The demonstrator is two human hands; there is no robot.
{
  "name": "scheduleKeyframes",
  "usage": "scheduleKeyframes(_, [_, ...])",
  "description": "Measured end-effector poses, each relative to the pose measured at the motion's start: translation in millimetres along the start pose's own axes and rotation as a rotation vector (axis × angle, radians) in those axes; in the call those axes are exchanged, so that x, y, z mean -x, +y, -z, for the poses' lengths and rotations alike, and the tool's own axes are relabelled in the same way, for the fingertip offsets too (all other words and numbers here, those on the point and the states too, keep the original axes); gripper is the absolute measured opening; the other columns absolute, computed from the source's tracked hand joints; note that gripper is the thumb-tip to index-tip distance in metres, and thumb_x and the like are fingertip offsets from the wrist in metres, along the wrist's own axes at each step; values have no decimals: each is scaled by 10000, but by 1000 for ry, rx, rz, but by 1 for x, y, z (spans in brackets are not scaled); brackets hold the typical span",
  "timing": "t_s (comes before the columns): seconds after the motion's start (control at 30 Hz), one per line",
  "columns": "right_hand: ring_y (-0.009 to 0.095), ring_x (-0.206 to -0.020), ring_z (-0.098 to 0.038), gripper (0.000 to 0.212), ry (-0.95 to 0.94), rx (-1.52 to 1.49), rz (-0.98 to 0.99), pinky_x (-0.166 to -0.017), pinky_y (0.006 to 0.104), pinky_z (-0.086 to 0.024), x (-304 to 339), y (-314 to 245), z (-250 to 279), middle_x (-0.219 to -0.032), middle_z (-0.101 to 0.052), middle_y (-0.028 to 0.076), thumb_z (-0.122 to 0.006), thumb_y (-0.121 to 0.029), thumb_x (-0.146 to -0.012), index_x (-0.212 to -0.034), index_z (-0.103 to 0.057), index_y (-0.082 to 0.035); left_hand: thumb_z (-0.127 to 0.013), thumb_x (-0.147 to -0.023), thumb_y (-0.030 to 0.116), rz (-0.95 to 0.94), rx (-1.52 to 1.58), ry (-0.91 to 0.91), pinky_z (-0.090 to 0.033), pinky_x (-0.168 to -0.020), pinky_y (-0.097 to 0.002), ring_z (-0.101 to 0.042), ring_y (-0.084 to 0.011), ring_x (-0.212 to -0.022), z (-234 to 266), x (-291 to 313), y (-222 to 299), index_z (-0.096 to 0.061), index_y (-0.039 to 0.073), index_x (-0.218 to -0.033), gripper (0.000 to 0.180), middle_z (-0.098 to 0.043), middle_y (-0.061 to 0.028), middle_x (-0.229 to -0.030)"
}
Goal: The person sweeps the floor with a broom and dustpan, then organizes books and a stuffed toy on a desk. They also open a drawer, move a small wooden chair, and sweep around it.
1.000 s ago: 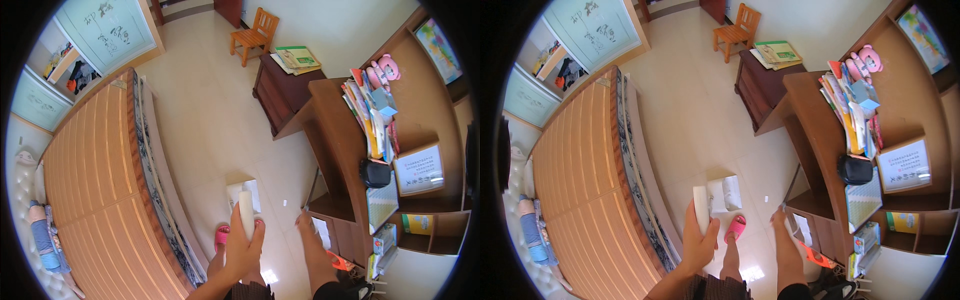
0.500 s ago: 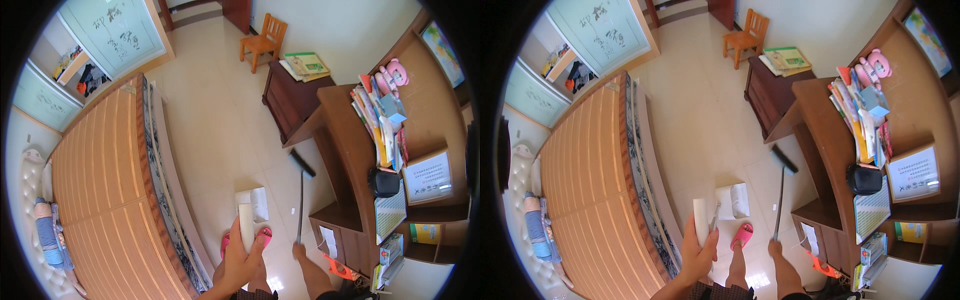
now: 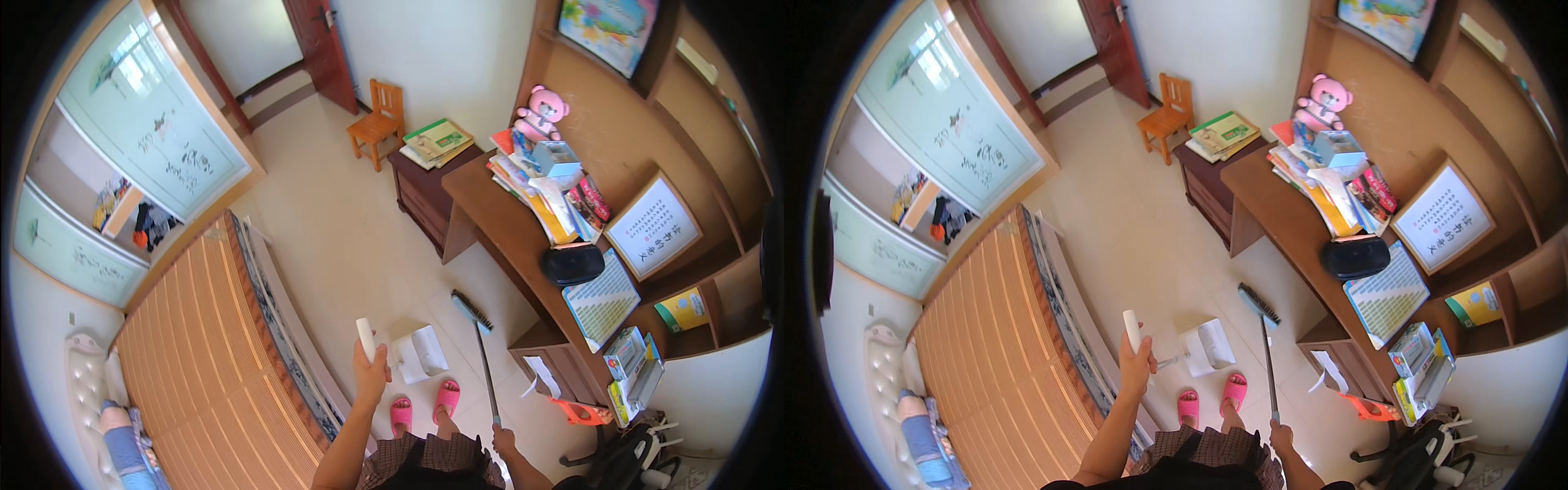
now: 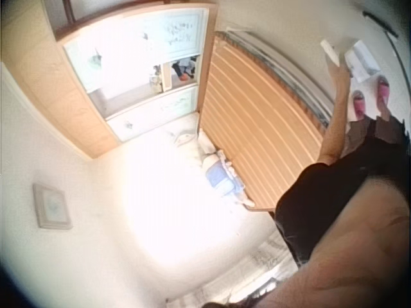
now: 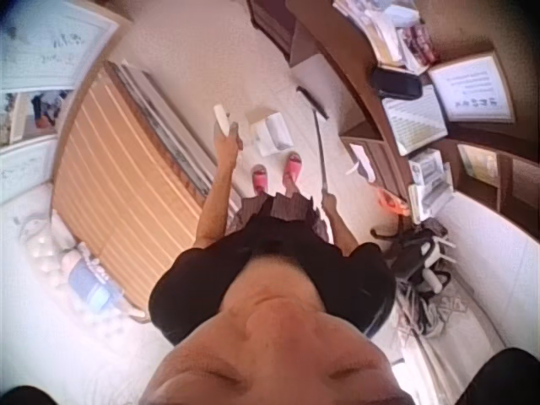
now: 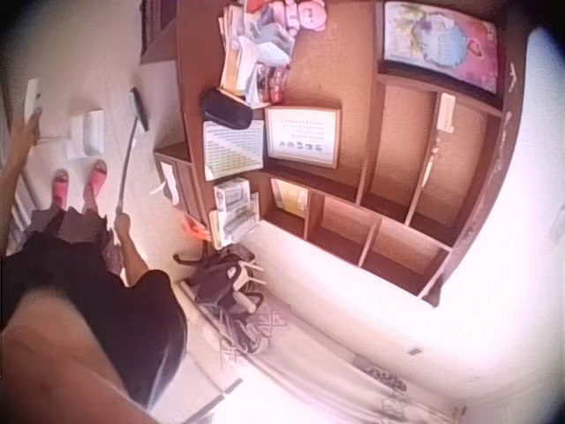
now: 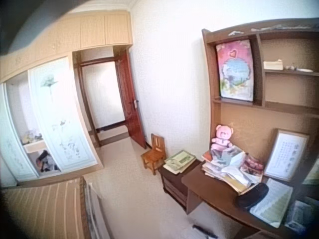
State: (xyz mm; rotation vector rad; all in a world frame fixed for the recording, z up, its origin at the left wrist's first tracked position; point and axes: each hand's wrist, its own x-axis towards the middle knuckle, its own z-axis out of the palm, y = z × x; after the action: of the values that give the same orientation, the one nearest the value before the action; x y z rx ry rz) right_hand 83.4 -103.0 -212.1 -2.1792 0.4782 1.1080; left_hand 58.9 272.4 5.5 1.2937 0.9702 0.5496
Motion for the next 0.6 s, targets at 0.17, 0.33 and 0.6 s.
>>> scheduleKeyframes(0.17, [321,-624,-599,534,126,162,75,-610,406,-462,-85,-56,3,-602,-577,211,-432,-450,-768,-685,-578,57,-459,-829,114,-58,-19,-22,-306,-309,-208,-364,-70,-353,-22,-5,21,-391,11,-1066,268,-396,-8,-556])
scheduleKeyframes(0.33, [277,-511,-579,473,83,68,106,-511,378,-460,-121,-154,-3,-551,-568,158,-426,-402,-777,-681,-577,36,-433,-843,127,-105,-88,12,-309,-311,-208,-362,-68,-356,-19,-19,39,-388,11,-1066,255,-388,-6,-553])
scheduleKeyframes(0.6, [270,-501,-583,382,-100,519,303,-486,375,-471,-129,-152,-71,-584,-580,166,-399,-295,-764,-679,-580,32,-447,-851,154,-180,-129,-84,-313,-310,-209,-360,-68,-352,-12,-82,52,-389,10,-1063,263,-390,-6,-542])
